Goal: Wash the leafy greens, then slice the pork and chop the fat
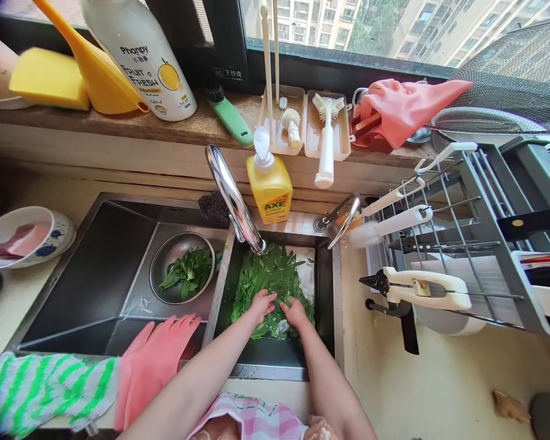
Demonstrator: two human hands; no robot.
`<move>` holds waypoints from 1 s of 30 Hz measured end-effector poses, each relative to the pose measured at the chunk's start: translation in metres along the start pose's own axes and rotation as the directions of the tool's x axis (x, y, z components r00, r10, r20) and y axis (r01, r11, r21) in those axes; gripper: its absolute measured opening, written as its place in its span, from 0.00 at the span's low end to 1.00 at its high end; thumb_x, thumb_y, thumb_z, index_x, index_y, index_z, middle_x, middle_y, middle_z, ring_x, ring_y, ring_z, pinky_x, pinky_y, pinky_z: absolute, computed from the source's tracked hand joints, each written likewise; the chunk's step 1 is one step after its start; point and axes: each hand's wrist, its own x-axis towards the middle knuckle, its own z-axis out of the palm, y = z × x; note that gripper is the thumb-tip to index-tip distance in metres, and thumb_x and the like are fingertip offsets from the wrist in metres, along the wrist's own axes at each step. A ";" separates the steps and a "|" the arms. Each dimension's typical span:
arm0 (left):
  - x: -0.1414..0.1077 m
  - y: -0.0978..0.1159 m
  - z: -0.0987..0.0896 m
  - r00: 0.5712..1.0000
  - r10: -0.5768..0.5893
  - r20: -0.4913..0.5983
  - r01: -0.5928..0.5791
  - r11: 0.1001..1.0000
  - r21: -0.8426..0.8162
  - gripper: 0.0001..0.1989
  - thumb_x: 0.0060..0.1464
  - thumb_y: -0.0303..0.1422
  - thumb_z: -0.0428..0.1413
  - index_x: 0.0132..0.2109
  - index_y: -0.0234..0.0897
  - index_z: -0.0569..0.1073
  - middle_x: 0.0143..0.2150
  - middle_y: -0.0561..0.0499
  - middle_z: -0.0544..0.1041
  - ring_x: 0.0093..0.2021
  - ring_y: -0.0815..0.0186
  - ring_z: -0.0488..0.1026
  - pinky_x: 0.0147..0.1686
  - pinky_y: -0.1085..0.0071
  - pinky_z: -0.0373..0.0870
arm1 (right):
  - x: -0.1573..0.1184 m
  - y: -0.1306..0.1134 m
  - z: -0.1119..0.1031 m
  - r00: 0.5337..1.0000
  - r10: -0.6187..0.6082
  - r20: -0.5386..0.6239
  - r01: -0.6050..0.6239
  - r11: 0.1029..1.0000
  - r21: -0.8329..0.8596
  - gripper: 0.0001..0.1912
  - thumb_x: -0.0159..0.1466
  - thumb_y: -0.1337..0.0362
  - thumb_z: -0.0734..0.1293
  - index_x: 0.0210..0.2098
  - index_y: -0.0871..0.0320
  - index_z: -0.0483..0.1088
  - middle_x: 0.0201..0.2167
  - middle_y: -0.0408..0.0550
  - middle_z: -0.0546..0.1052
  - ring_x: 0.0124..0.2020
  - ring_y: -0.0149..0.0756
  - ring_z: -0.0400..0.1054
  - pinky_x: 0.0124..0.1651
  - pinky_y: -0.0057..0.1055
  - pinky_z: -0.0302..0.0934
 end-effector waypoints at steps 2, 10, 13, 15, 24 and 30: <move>-0.003 -0.001 -0.001 0.999 0.032 0.005 -0.032 0.999 -0.007 0.12 0.41 0.32 0.61 0.30 0.34 0.66 0.28 0.54 0.70 0.23 0.75 0.66 0.24 0.78 0.62 | 0.000 -0.002 0.005 1.000 0.003 -0.011 -0.003 0.999 -0.038 0.08 0.52 0.63 0.64 0.31 0.57 0.72 0.30 0.45 0.76 0.35 0.37 0.69 0.42 0.32 0.60; -0.020 0.005 -0.001 0.971 0.223 0.082 -0.226 0.974 0.019 0.14 0.37 0.34 0.63 0.30 0.34 0.67 0.24 0.56 0.68 0.23 0.75 0.65 0.24 0.79 0.61 | -0.002 -0.003 -0.005 0.965 0.134 -0.227 -0.150 0.987 -0.055 0.17 0.59 0.61 0.55 0.43 0.58 0.68 0.38 0.53 0.75 0.42 0.40 0.68 0.45 0.35 0.59; -0.024 0.007 0.000 0.927 0.326 0.187 -0.366 0.895 0.253 0.14 0.33 0.29 0.64 0.31 0.35 0.69 0.19 0.59 0.65 0.21 0.74 0.63 0.24 0.78 0.60 | -0.010 -0.007 -0.010 0.983 0.067 -0.170 -0.056 0.996 0.065 0.19 0.59 0.55 0.57 0.44 0.56 0.67 0.36 0.48 0.76 0.39 0.37 0.69 0.39 0.31 0.62; -0.026 0.007 0.001 0.878 0.369 0.304 -0.468 0.792 0.392 0.14 0.34 0.27 0.62 0.33 0.37 0.70 0.21 0.59 0.67 0.24 0.72 0.65 0.27 0.77 0.62 | -0.015 -0.011 -0.011 0.993 0.007 -0.114 0.016 0.981 0.195 0.20 0.55 0.52 0.61 0.42 0.56 0.68 0.34 0.48 0.76 0.36 0.37 0.70 0.36 0.30 0.63; -0.026 -0.001 -0.024 0.916 0.349 0.195 -0.380 0.608 0.697 0.11 0.34 0.20 0.60 0.27 0.37 0.69 0.26 0.51 0.70 0.37 0.59 0.70 0.39 0.68 0.61 | -0.008 -0.001 -0.032 0.984 0.086 -0.158 -0.048 0.972 0.229 0.12 0.48 0.60 0.65 0.32 0.59 0.69 0.21 0.43 0.74 0.24 0.32 0.67 0.29 0.27 0.59; -0.022 0.002 -0.022 0.936 0.275 0.221 -0.348 0.606 0.715 0.13 0.32 0.19 0.60 0.17 0.37 0.63 0.18 0.55 0.64 0.32 0.62 0.69 0.34 0.71 0.61 | -0.011 -0.009 -0.027 0.990 0.069 -0.119 -0.037 0.967 0.251 0.13 0.49 0.61 0.63 0.34 0.59 0.67 0.21 0.41 0.73 0.23 0.32 0.66 0.27 0.26 0.59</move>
